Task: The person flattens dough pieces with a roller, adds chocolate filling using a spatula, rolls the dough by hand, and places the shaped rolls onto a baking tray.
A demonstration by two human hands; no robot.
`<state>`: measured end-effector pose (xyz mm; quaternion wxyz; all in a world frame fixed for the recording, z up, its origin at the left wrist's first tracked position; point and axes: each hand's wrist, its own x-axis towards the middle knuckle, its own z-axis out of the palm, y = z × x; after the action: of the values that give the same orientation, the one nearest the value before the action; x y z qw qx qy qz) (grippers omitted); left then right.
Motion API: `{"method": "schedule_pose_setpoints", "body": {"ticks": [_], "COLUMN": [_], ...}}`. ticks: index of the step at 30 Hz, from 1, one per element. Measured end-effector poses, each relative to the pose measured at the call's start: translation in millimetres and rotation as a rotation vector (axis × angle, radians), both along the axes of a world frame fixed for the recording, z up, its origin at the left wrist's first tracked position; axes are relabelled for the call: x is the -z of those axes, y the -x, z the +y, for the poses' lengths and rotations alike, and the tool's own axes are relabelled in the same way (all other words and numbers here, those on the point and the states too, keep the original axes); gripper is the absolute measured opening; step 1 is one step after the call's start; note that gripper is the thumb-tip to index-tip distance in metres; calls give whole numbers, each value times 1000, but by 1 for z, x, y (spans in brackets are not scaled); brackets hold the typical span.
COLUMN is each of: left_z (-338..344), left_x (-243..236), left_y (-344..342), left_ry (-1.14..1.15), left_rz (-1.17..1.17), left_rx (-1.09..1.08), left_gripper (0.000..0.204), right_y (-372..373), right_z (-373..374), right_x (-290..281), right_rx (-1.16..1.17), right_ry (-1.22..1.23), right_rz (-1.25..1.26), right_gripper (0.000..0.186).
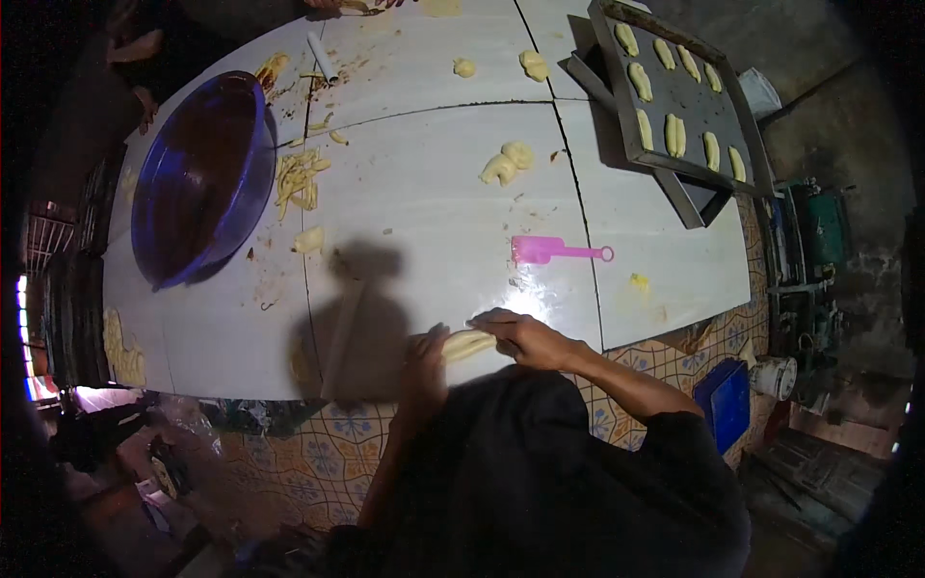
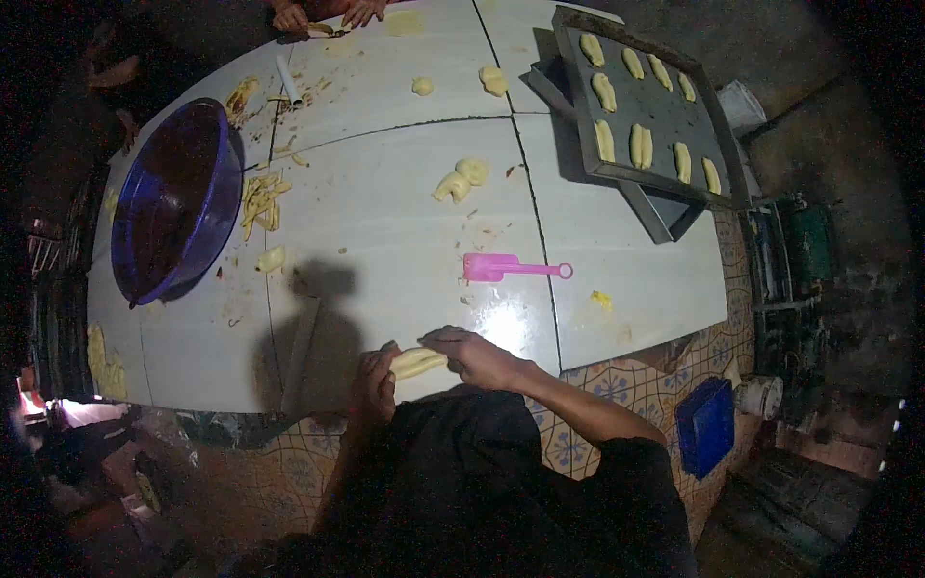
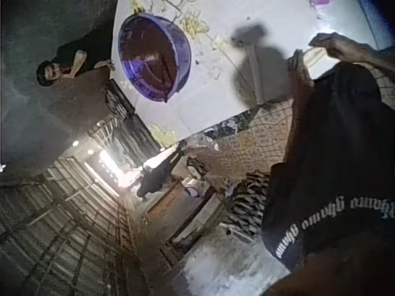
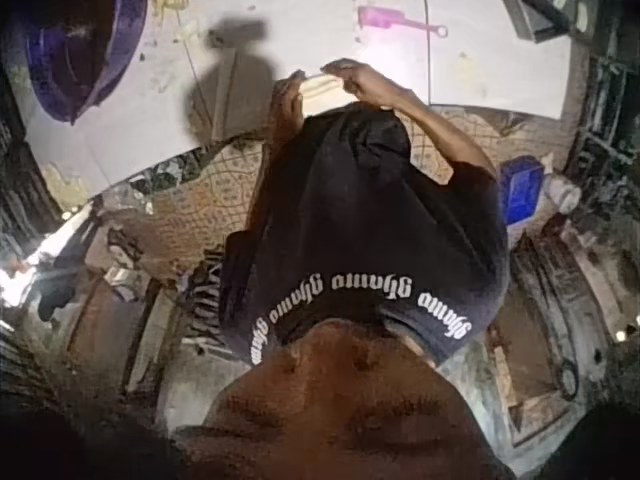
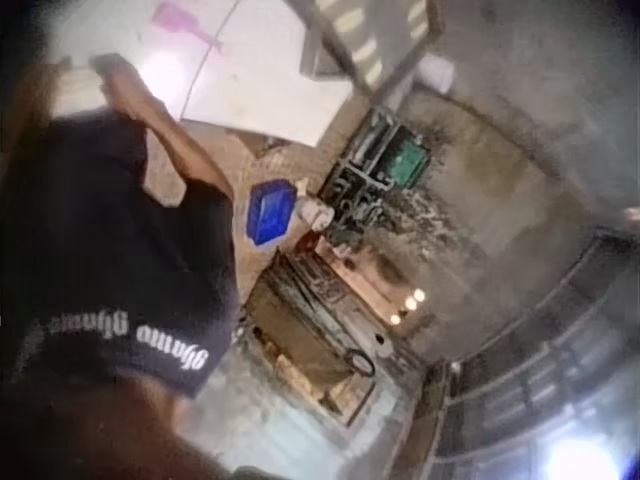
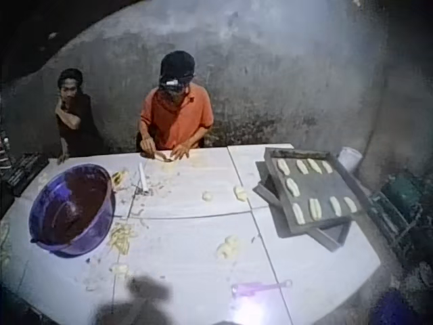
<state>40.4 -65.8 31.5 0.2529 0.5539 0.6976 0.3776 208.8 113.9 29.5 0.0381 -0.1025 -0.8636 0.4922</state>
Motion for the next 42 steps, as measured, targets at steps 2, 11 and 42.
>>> {"method": "schedule_pose_setpoints", "body": {"ticks": [2, 11, 42], "left_z": [0, -9, 63], "left_x": [-15, 49, 94], "left_y": [-7, -1, -40], "left_ry": [-129, -110, -102], "left_rz": [80, -42, 374], "left_rx": [-125, -259, -540], "left_gripper": [50, 52, 26], "right_y": [-2, 21, -149], "right_z": [-8, -18, 469], "right_x": [-5, 29, -38], "right_rx": [21, -163, 1288], "right_ry": [-69, -530, -583], "right_rz": [-16, 198, 373], "right_gripper": [58, 76, 46]}}
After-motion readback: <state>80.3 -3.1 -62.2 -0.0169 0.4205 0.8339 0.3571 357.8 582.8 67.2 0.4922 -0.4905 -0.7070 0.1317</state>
